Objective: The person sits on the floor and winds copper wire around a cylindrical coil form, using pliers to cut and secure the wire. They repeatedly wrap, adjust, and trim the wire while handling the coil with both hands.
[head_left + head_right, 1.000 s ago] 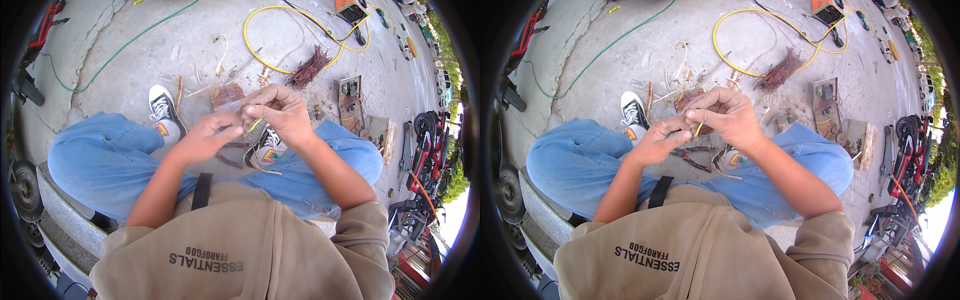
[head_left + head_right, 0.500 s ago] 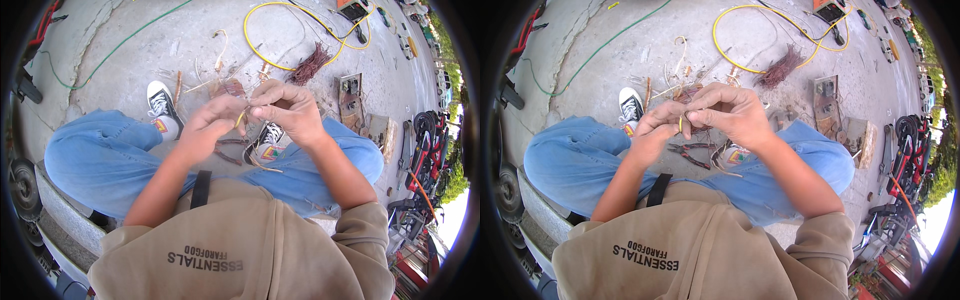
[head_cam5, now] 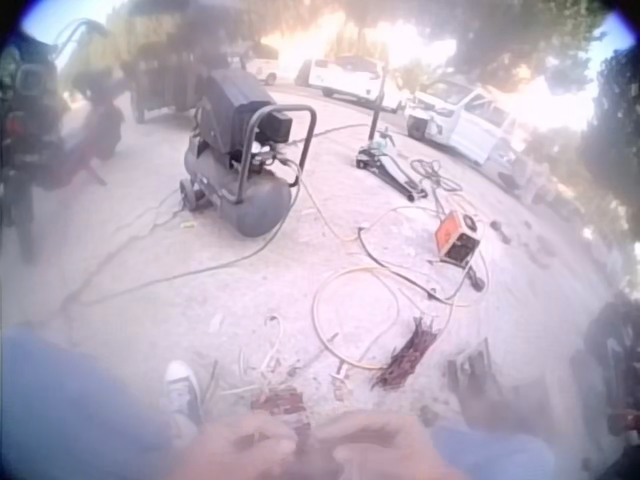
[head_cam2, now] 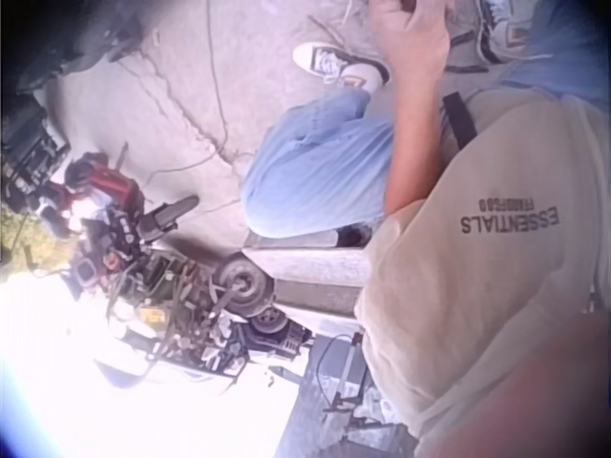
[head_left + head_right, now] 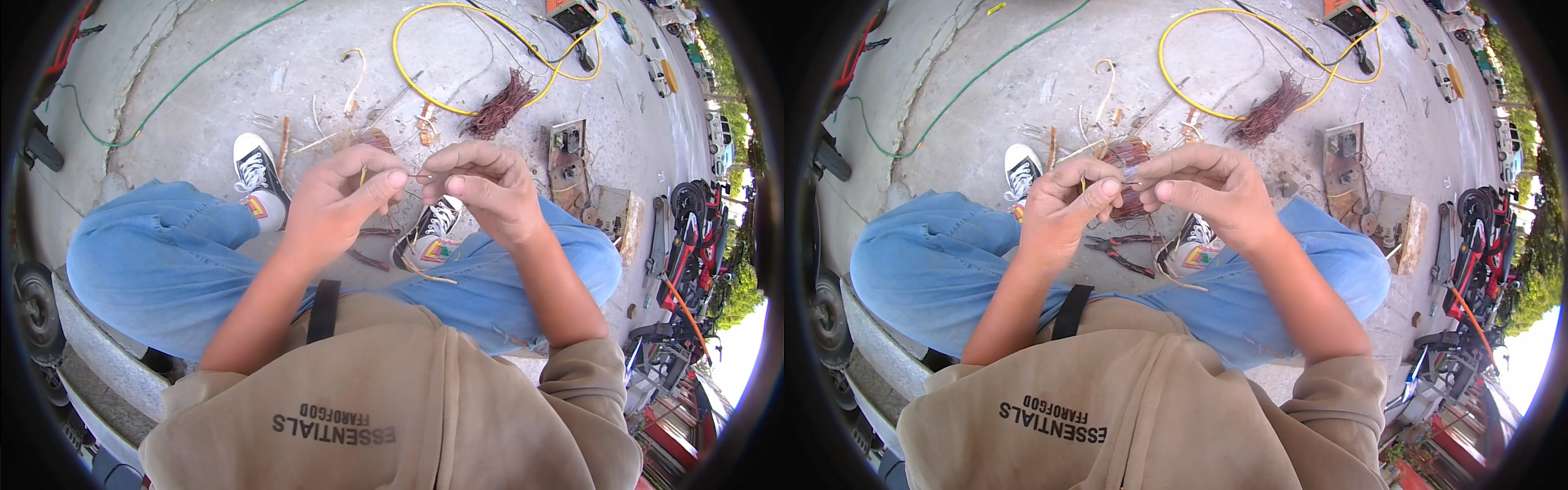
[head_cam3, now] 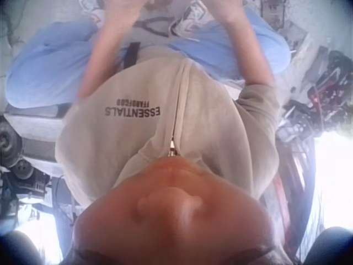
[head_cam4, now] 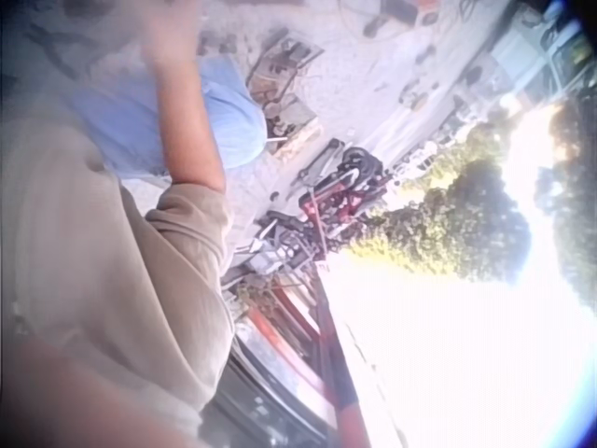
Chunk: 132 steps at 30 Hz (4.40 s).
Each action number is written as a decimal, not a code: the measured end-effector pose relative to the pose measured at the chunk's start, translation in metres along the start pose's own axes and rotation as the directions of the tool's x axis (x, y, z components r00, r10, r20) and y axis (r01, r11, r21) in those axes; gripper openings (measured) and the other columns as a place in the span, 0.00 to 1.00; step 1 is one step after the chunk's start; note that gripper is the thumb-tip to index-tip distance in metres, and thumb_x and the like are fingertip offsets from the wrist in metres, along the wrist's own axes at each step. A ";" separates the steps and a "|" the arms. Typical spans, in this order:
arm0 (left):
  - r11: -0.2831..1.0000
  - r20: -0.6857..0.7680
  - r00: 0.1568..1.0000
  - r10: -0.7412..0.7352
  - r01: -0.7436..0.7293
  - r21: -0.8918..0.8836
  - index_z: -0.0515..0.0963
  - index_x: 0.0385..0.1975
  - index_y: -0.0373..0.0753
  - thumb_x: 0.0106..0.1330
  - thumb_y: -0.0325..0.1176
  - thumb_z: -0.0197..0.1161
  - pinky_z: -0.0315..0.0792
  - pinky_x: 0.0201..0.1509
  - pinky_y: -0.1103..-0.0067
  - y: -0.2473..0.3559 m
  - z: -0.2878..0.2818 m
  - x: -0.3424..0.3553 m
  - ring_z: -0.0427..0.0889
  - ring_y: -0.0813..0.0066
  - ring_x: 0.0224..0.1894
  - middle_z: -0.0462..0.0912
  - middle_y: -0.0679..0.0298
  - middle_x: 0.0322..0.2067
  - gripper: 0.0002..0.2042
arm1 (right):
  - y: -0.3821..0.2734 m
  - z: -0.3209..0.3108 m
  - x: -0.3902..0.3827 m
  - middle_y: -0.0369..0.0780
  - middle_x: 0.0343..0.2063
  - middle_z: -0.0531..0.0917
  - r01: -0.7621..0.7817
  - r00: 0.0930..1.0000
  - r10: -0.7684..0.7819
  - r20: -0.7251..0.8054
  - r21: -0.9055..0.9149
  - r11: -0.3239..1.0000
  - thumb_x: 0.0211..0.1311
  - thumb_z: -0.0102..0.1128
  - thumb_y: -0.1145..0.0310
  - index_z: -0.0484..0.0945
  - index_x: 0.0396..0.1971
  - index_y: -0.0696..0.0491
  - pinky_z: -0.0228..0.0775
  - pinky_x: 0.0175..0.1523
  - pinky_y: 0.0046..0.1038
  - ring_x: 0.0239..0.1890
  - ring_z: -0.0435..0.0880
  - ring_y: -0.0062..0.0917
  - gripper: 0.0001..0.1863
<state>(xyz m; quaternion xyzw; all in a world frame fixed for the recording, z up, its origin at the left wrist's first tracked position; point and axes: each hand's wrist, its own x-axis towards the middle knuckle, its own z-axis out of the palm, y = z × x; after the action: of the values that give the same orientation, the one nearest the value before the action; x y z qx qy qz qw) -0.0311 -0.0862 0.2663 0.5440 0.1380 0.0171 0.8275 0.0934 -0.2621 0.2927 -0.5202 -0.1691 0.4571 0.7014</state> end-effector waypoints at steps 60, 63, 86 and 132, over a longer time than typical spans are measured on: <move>0.950 0.055 0.984 -0.171 0.179 -0.258 0.77 0.34 0.40 0.68 0.36 0.60 0.56 0.27 0.89 -0.021 0.011 0.002 0.62 0.90 0.24 0.72 0.73 0.24 0.07 | 0.023 0.009 0.002 0.38 0.31 0.83 -0.091 0.988 0.115 -0.106 0.209 0.974 0.61 0.61 0.75 0.81 0.37 0.60 0.74 0.42 0.25 0.32 0.80 0.22 0.06; 0.941 -0.006 0.978 -0.210 0.201 -0.271 0.78 0.35 0.39 0.67 0.34 0.61 0.55 0.26 0.89 -0.021 0.011 -0.001 0.60 0.90 0.22 0.70 0.74 0.23 0.06 | 0.020 0.000 0.007 0.37 0.31 0.82 -0.014 0.989 0.067 -0.134 0.362 0.932 0.61 0.60 0.76 0.81 0.38 0.59 0.73 0.42 0.24 0.31 0.79 0.19 0.07; 0.979 -0.307 0.950 0.061 0.003 0.206 0.80 0.26 0.34 0.57 0.30 0.66 0.57 0.23 0.88 -0.012 0.020 -0.005 0.62 0.93 0.20 0.68 0.78 0.16 0.06 | 0.012 0.010 0.001 0.37 0.30 0.81 -0.001 0.969 -0.023 -0.245 -0.098 0.995 0.63 0.58 0.75 0.77 0.39 0.60 0.74 0.40 0.24 0.31 0.80 0.21 0.07; 0.967 -0.163 0.984 -0.072 0.029 -0.253 0.76 0.37 0.37 0.68 0.33 0.57 0.60 0.20 0.89 -0.005 0.003 -0.004 0.72 0.86 0.22 0.81 0.62 0.27 0.07 | 0.037 0.024 -0.011 0.28 0.22 0.77 -0.142 0.982 0.099 -0.164 -0.277 0.950 0.59 0.69 0.68 0.80 0.29 0.57 0.60 0.28 0.14 0.24 0.69 0.07 0.08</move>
<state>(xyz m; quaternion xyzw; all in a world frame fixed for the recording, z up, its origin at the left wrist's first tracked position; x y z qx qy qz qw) -0.0347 -0.0920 0.2637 0.4282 0.2192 0.0597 0.8747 0.0531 -0.2555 0.2725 -0.6583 -0.1492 0.4297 0.5998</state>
